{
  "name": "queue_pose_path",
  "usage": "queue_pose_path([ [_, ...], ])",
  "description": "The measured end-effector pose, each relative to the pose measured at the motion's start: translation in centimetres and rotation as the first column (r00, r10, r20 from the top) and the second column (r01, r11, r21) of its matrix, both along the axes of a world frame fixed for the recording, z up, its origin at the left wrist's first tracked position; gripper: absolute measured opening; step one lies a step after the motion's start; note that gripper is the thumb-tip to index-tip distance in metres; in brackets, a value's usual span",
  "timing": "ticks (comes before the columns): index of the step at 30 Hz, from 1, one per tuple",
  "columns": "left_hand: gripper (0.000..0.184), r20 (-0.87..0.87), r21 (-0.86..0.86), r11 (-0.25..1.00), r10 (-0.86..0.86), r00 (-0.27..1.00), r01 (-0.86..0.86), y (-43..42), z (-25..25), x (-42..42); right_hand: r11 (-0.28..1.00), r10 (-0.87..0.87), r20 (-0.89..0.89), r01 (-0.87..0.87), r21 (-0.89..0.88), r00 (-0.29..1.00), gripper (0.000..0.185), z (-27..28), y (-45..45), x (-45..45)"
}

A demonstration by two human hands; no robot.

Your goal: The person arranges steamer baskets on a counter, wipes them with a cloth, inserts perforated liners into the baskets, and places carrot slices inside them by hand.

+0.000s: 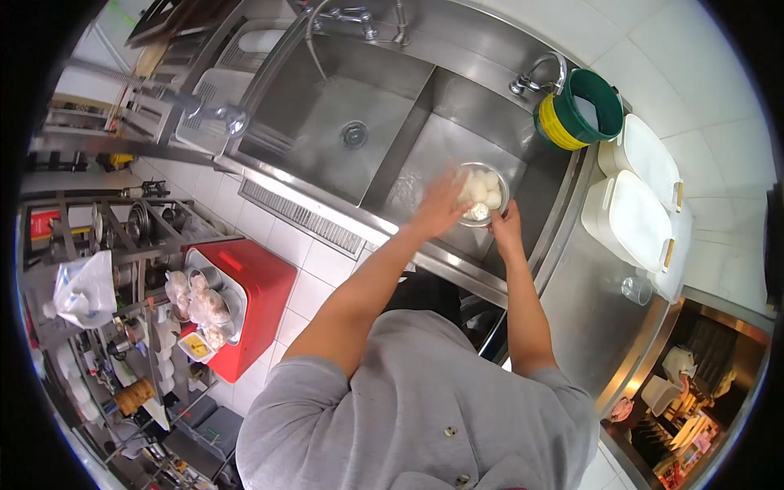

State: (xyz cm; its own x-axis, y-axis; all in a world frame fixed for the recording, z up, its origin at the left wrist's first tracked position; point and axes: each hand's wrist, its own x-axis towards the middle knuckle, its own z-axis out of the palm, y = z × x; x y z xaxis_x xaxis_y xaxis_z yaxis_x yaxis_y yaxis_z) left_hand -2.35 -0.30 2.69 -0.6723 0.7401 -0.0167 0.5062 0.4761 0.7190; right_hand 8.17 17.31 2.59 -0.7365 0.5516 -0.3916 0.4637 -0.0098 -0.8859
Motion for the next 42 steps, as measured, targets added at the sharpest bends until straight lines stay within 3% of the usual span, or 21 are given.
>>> queue_pose_path([
  [1, 0.076, 0.032, -0.064, 0.998, 0.010, 0.999, -0.008, -5.7, 0.9, 1.9, 0.998, 0.010, 0.032, -0.008, -0.064, 0.999, 0.020, -0.3, -4.7, 2.2],
  [3, 0.071, -0.063, 0.115, 0.980, 0.167, 0.984, -0.159, -10.2, 1.1, 1.2, 0.942, -0.162, -0.116, 0.119, -0.313, 0.980, 0.021, -1.6, -5.6, 2.2],
  [5, 0.065, -0.062, 0.192, 0.948, 0.270, 0.961, -0.254, -18.2, 3.8, 2.2, 0.907, -0.259, -0.151, 0.187, -0.377, 0.954, 0.023, -0.7, -9.0, 3.1],
  [7, 0.063, -0.136, 0.162, 0.930, 0.352, 0.926, -0.330, -27.1, 3.4, 4.0, 0.817, -0.405, -0.219, 0.245, -0.522, 0.888, 0.029, -1.9, -11.3, 3.0],
  [9, 0.065, -0.149, 0.031, 0.895, 0.445, 0.883, -0.445, -36.3, 0.2, 6.8, 0.845, -0.398, -0.312, 0.212, -0.491, 0.863, 0.031, -3.0, -12.4, 2.8],
  [12, 0.064, -0.070, -0.213, 0.743, 0.637, 0.768, -0.635, -51.4, -4.2, 16.2, 0.941, -0.318, -0.272, 0.268, -0.208, 0.908, 0.027, -1.1, -15.0, 2.9],
  [14, 0.065, 0.042, -0.513, 0.505, 0.823, 0.567, -0.694, -60.9, -7.9, 26.1, 0.980, -0.199, -0.336, 0.178, -0.093, 0.921, 0.035, 1.7, -18.5, 3.2],
  [15, 0.065, 0.096, -0.663, 0.363, 0.908, 0.407, -0.654, -64.6, -9.1, 31.8, 0.995, -0.104, -0.283, 0.100, -0.031, 0.953, 0.031, 0.6, -18.7, 2.6],
  [17, 0.059, 0.111, -0.860, 0.124, 0.992, 0.055, -0.496, -70.8, -10.0, 42.9, 0.997, 0.010, -0.355, -0.037, -0.071, 0.935, 0.028, 1.4, -23.1, 1.9],
  [18, 0.050, 0.051, -0.908, -0.032, 0.981, -0.185, -0.419, -72.8, -11.6, 47.5, 0.988, 0.058, -0.410, -0.111, -0.107, 0.910, 0.028, 1.7, -26.0, 0.8],
  [20, 0.042, 0.037, -0.956, -0.086, 0.914, -0.405, -0.282, -73.4, -11.5, 56.5, 0.968, 0.171, -0.376, -0.226, -0.107, 0.911, 0.029, 1.8, -31.5, 0.3],
  [21, 0.042, 0.084, -0.963, -0.038, 0.899, -0.431, -0.267, -72.9, -11.5, 59.9, 0.951, 0.240, -0.330, -0.289, -0.110, 0.913, 0.030, 1.5, -34.0, 0.2],
  [22, 0.042, 0.025, -0.950, -0.134, 0.868, -0.496, -0.282, -72.5, -10.6, 64.1, 0.938, 0.264, -0.330, -0.321, -0.132, 0.906, 0.030, 2.3, -37.3, 0.7],
  [24, 0.058, 0.155, -0.903, -0.015, 0.920, -0.359, -0.429, -71.5, -15.1, 67.9, 0.800, 0.521, -0.308, -0.581, -0.149, 0.796, 0.031, 2.3, -45.2, 0.1],
  [25, 0.066, 0.224, -0.885, 0.018, 0.893, -0.389, -0.466, -70.7, -15.9, 68.5, 0.729, 0.586, -0.321, -0.657, -0.192, 0.744, 0.031, 1.7, -49.1, -0.2],
  [27, 0.069, 0.312, -0.771, 0.082, 0.913, -0.262, -0.631, -69.7, -20.7, 70.3, 0.599, 0.701, -0.295, -0.760, -0.252, 0.649, 0.031, 2.1, -57.5, 0.7],
  [30, 0.068, 0.505, -0.582, -0.058, 0.756, -0.417, -0.811, -69.2, -17.8, 66.8, 0.423, 0.834, -0.250, -0.861, -0.283, 0.492, 0.030, 2.0, -70.0, 1.7],
  [32, 0.064, 0.504, -0.484, -0.069, 0.793, -0.342, -0.872, -71.6, -16.5, 65.2, 0.270, 0.912, -0.229, -0.918, -0.289, 0.340, 0.026, 1.1, -78.1, 2.2],
  [33, 0.064, 0.495, -0.484, -0.072, 0.800, -0.340, -0.872, -73.3, -15.8, 64.6, 0.269, 0.908, -0.240, -0.918, -0.292, 0.343, 0.026, 1.2, -82.0, 2.7],
  [35, 0.062, 0.442, -0.502, -0.201, 0.776, -0.449, -0.841, -77.1, -14.4, 64.1, 0.145, 0.946, -0.245, -0.954, -0.264, 0.211, 0.025, 2.3, -90.3, 4.8],
  [42, 0.060, 0.322, -0.496, -0.492, 0.661, -0.678, -0.715, -88.2, -9.5, 68.7, -0.118, 0.926, -0.377, -0.958, -0.261, -0.011, 0.030, 2.7, -116.3, 11.3],
])
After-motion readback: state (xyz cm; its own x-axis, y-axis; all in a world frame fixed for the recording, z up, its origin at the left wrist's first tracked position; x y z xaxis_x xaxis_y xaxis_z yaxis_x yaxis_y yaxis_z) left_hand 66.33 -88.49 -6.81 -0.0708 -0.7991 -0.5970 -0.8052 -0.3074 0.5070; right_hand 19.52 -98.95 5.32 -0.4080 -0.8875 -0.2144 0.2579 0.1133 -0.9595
